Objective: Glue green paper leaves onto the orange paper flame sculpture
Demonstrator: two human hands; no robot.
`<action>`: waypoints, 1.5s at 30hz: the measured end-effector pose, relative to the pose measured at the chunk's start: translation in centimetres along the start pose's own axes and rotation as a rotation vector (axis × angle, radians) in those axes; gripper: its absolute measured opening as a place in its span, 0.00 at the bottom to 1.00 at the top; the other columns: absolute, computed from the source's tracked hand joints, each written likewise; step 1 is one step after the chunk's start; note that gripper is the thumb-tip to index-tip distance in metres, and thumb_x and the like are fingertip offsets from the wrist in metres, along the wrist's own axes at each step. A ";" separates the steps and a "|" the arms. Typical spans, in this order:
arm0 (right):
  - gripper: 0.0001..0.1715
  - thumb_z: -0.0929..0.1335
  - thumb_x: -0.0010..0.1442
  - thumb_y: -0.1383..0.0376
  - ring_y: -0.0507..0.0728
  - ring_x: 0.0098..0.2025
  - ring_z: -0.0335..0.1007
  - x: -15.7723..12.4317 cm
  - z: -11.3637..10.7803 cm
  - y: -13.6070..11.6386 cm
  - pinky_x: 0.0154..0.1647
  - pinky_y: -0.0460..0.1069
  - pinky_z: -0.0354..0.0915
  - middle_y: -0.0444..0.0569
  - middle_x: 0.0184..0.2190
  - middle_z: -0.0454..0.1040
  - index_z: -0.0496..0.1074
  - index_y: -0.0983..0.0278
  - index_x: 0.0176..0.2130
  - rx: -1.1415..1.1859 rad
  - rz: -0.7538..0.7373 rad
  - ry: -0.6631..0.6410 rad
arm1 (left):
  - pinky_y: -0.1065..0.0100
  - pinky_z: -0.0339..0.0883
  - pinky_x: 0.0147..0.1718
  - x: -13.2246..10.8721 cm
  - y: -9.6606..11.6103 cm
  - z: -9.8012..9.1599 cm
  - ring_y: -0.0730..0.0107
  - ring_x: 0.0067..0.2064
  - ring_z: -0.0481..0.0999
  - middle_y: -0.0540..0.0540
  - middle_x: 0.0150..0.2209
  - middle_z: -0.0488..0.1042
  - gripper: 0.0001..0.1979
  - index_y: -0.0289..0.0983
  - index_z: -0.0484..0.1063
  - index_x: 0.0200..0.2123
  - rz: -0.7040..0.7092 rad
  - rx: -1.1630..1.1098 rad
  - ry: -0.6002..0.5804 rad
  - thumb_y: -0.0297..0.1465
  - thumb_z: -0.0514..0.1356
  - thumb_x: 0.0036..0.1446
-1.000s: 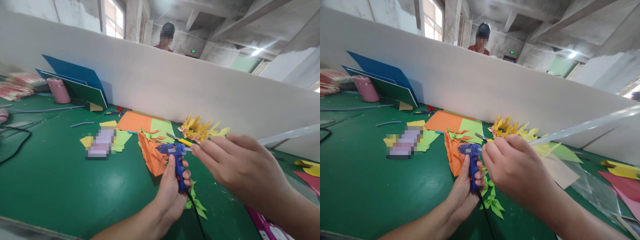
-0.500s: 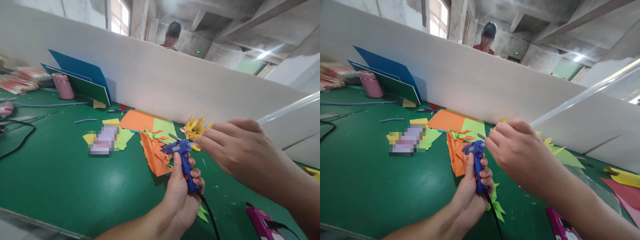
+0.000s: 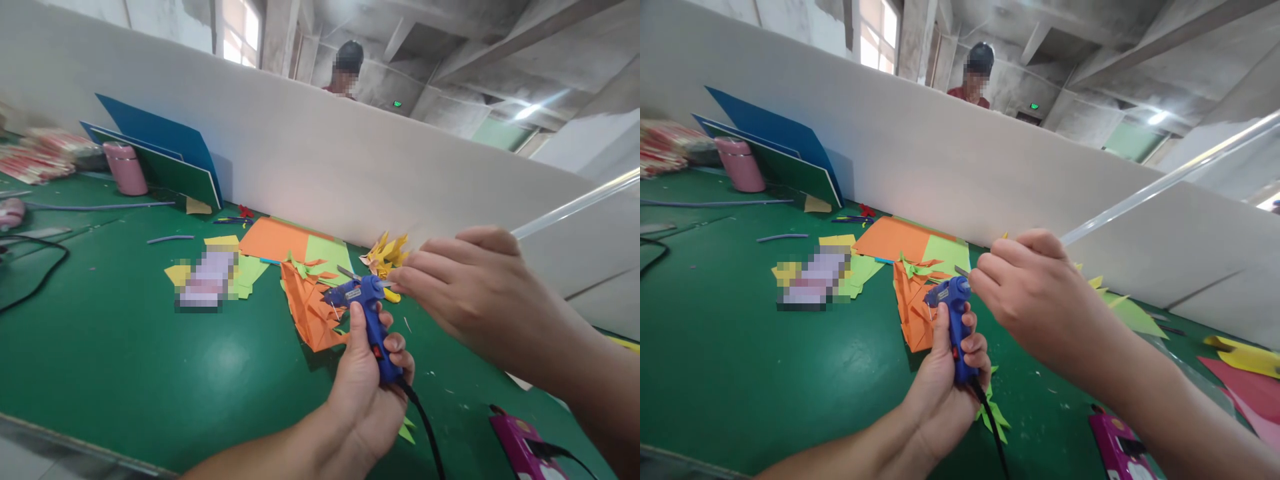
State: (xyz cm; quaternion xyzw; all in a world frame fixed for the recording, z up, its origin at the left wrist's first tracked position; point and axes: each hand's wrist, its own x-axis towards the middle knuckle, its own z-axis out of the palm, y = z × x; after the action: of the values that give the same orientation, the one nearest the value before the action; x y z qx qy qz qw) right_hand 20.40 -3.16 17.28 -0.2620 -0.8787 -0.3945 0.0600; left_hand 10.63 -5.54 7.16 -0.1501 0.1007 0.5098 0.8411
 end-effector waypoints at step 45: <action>0.20 0.56 0.65 0.71 0.55 0.26 0.58 0.3 1.1 -0.5 0.32 0.50 0.46 0.46 0.19 0.67 0.71 0.64 0.28 -0.046 -0.004 0.057 | 0.84 0.57 0.12 0.6 0.9 0.1 0.88 0.15 0.58 0.56 0.20 0.59 0.17 0.32 0.67 0.27 -0.073 0.037 0.010 0.41 0.55 0.58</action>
State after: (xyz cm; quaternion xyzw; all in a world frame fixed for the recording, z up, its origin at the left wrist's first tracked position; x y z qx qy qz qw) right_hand 20.01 -2.54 16.28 -0.2501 -0.8679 -0.4220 0.0781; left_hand 10.14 -4.62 6.87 -0.1407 0.1088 0.4761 0.8612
